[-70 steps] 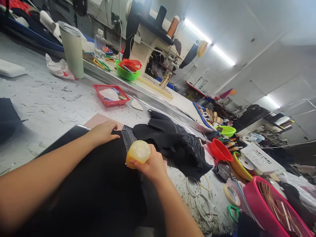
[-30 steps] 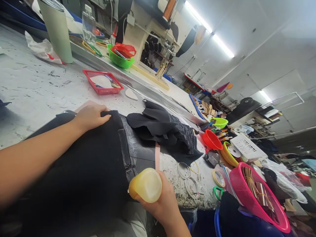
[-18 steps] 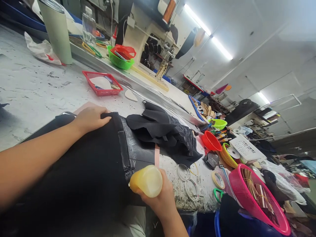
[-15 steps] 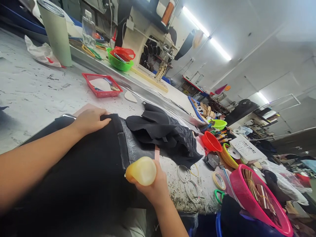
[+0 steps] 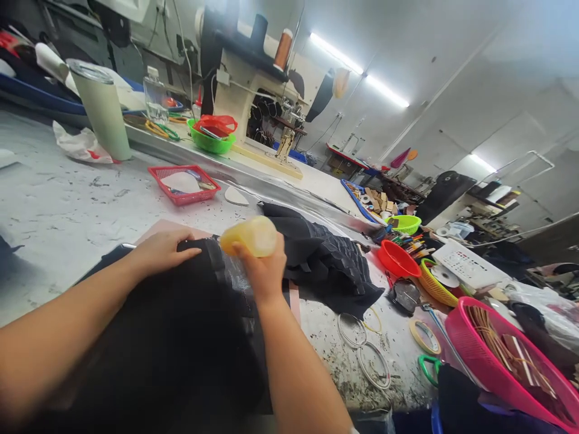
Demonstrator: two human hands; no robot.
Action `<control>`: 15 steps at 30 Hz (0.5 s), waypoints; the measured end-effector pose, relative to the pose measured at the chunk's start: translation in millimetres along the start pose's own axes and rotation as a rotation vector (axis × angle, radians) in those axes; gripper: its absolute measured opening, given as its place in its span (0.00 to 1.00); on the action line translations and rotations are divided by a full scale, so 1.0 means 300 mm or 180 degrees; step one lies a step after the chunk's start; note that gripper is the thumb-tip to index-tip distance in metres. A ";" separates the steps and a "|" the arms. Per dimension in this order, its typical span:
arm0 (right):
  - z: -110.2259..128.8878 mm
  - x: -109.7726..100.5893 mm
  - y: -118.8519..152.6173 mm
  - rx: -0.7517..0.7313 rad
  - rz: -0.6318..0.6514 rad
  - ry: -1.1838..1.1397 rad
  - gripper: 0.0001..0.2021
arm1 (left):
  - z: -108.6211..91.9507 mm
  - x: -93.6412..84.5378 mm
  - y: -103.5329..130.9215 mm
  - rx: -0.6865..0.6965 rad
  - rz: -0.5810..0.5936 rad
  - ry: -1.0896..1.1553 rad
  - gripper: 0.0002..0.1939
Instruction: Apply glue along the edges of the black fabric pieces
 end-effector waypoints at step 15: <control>-0.119 -0.721 0.225 0.1707 0.1007 0.3813 0.26 | -0.146 -0.288 0.292 0.0381 -0.0120 0.1143 0.18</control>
Point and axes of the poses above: each hand's wrist, its own y-axis away from the middle knuckle, its own x-axis out of the palm, z = x × y, the point moved 2 cm from there along -y, towards the middle knuckle, and after that the axes turned 3 degrees about -z, right-handed, at the moved point
